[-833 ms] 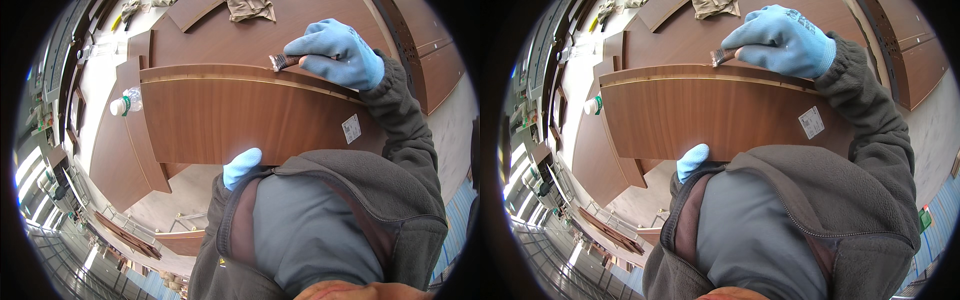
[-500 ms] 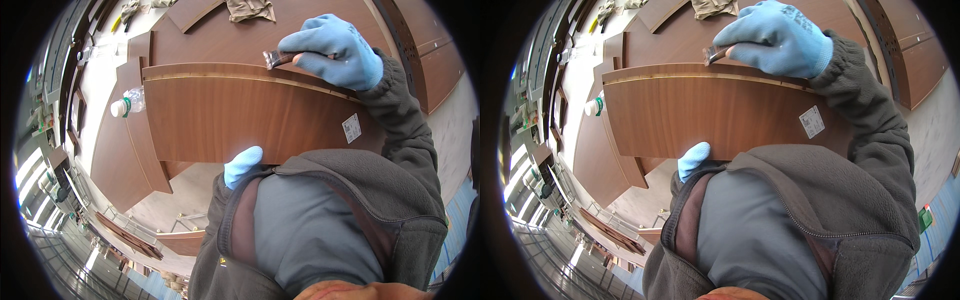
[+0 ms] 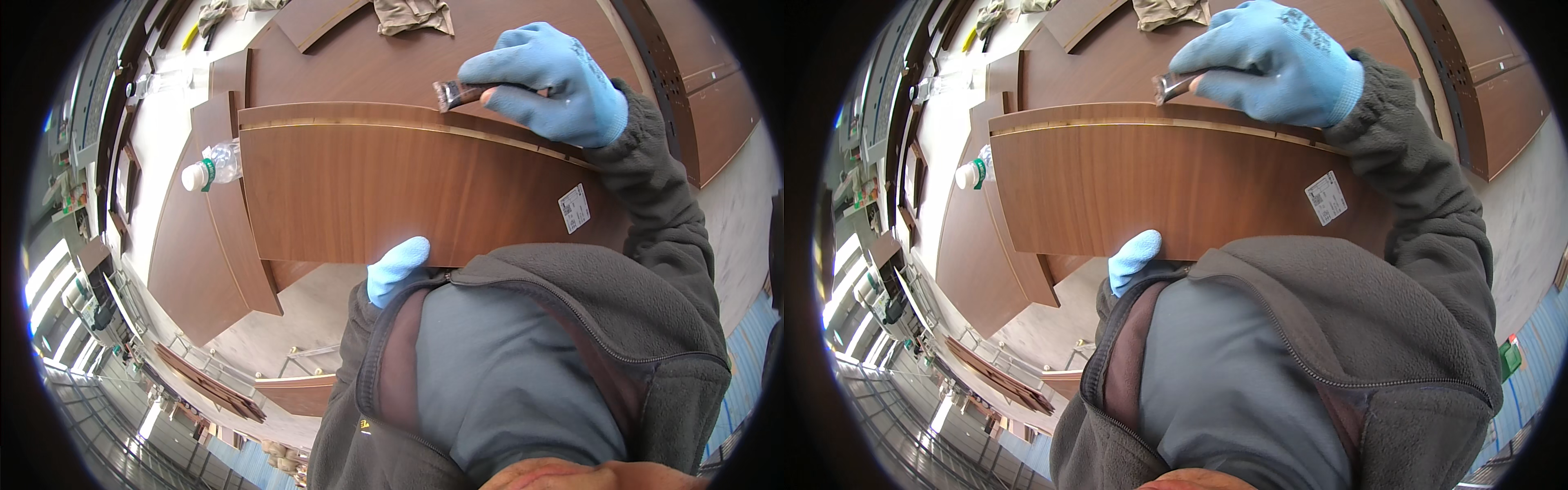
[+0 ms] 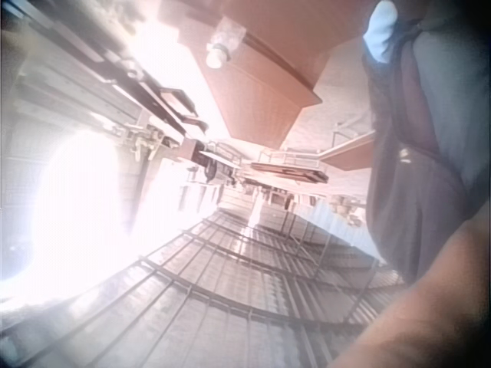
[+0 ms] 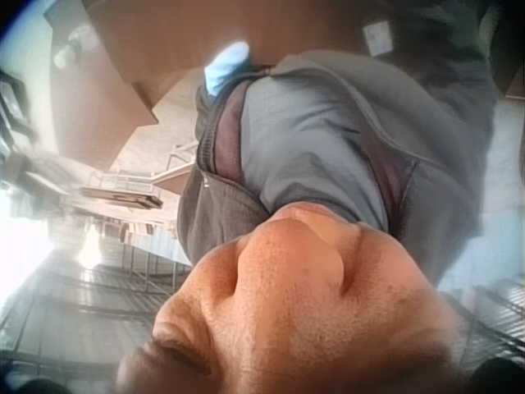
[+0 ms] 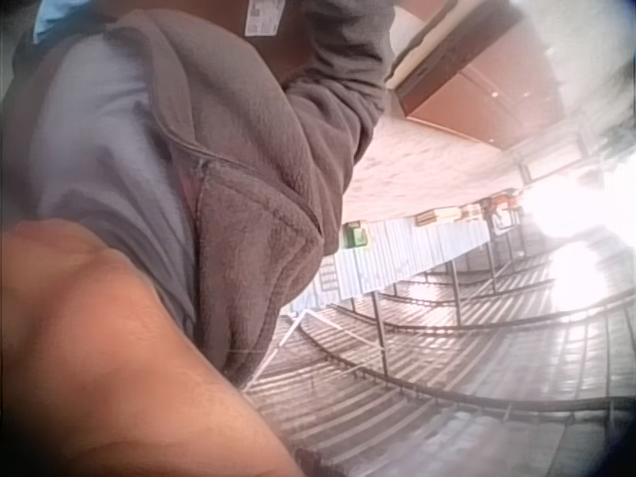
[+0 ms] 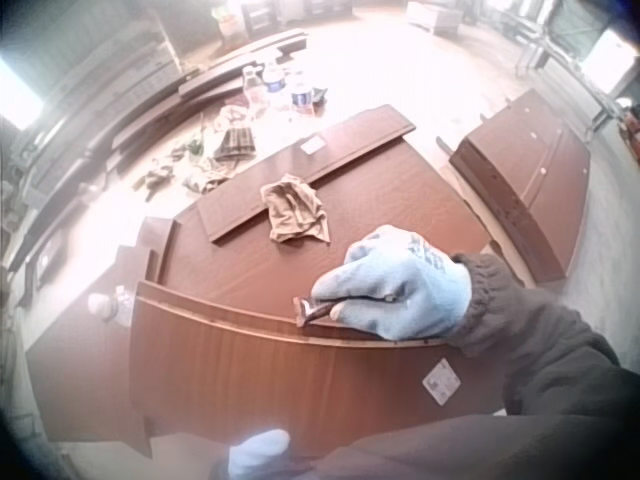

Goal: The person applies adhesive to the edge of a wooden panel using a small tube, then presses a thin strip of edge banding onto the adhesive. They smooth the strip along the edge and later move the panel to stack it with other finished pieces.

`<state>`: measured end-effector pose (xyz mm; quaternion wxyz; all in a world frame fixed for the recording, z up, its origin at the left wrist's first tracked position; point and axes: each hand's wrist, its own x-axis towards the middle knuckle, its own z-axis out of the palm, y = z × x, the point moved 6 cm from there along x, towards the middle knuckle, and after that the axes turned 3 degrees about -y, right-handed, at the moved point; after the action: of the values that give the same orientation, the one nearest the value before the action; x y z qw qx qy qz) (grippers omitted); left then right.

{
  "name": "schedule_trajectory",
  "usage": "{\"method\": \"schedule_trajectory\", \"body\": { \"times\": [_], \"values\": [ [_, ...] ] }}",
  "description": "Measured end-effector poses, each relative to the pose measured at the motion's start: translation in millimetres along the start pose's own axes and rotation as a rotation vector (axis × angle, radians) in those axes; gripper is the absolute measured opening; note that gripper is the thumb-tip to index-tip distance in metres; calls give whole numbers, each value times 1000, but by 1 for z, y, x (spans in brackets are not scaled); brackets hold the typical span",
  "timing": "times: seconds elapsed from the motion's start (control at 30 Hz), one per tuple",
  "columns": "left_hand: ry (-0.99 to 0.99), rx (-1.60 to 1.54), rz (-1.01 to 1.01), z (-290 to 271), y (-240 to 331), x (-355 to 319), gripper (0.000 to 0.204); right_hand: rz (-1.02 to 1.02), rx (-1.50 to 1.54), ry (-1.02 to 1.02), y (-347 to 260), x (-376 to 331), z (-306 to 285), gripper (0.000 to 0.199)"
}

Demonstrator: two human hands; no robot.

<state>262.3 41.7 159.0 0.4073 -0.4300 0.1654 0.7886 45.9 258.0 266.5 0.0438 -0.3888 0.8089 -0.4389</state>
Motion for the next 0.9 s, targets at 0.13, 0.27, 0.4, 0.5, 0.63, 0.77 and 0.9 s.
{"method": "schedule_trajectory", "body": {
  "times": [0.13, 0.27, 0.4, 0.5, 0.63, 0.77, 0.9],
  "values": [
    [2, 11, -18, 1, 2, 1, 70, -12, -149, -69, -5, 3, 6, 18],
    [-90, -4, -1, 10, 1, 1, 71, 15, -170, -96, -8, 4, 2, 17],
    [-64, -11, 9, 12, 5, 0, 70, 7, -155, -51, -9, 9, 2, 18],
    [-20, 6, 23, 11, 7, 0, 68, 10, -185, -55, -8, 10, 4, 21],
    [-60, -21, 29, 13, 8, -1, 64, 41, -118, -35, -3, 7, 1, 25],
    [-69, -11, 50, 10, 9, -1, 61, 124, -98, 12, 5, -1, -2, 35],
    [6, 3, 18, -4, 6, 3, 58, 18, -132, 104, 8, -7, 2, 41]
  ]
}}
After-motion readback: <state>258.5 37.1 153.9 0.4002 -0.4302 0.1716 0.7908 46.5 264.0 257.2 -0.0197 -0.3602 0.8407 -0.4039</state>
